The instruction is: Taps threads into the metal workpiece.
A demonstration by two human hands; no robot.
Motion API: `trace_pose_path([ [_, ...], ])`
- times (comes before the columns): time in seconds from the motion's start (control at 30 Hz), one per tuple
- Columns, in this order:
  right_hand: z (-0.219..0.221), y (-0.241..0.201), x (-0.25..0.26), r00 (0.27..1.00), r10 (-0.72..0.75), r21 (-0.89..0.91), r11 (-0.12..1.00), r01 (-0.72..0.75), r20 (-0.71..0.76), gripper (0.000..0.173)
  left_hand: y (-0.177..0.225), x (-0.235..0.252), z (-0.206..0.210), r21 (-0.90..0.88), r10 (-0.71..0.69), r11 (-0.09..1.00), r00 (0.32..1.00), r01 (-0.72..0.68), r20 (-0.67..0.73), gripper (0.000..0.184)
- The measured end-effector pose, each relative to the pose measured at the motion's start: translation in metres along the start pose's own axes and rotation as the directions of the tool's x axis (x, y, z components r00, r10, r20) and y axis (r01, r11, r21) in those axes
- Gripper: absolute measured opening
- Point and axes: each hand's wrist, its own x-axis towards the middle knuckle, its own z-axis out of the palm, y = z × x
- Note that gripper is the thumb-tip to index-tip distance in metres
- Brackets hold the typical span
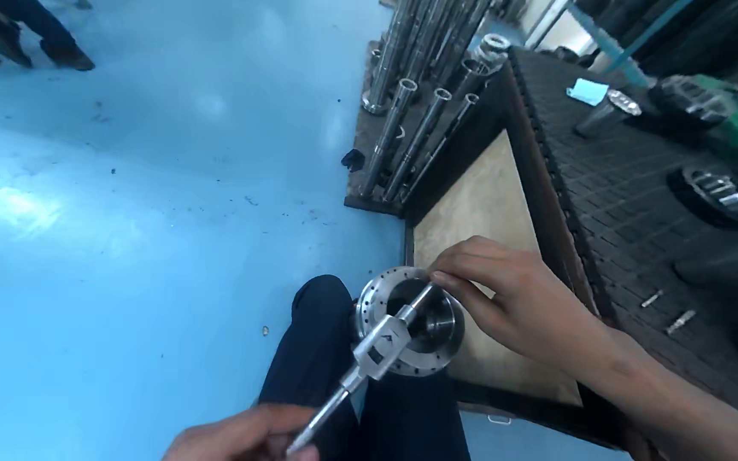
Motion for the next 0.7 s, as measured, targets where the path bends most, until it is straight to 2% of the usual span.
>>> trace_pose_path([
  [0.23,-0.004,-0.014,-0.033,0.997,0.057,-0.07,0.996,-0.061,-0.048,0.027,-0.001,0.021,-0.024,-0.027,0.016,0.999,0.987,-0.02,-0.158,0.021],
  [0.4,-0.006,-0.023,-0.05,0.995,0.086,-0.078,0.993,-0.09,-0.048,0.028,-0.016,0.044,-0.032,-0.002,0.128,0.991,0.963,-0.133,-0.239,0.02],
  [0.53,-0.005,-0.03,-0.061,0.989,0.139,-0.036,0.989,-0.14,-0.043,0.029,-0.017,0.056,-0.035,0.03,0.166,0.986,0.938,-0.165,-0.305,0.016],
  [0.7,-0.012,-0.053,-0.073,0.972,0.219,0.025,0.975,-0.222,0.081,0.029,-0.018,0.087,-0.035,0.062,0.23,0.973,0.889,-0.224,-0.395,0.013],
])
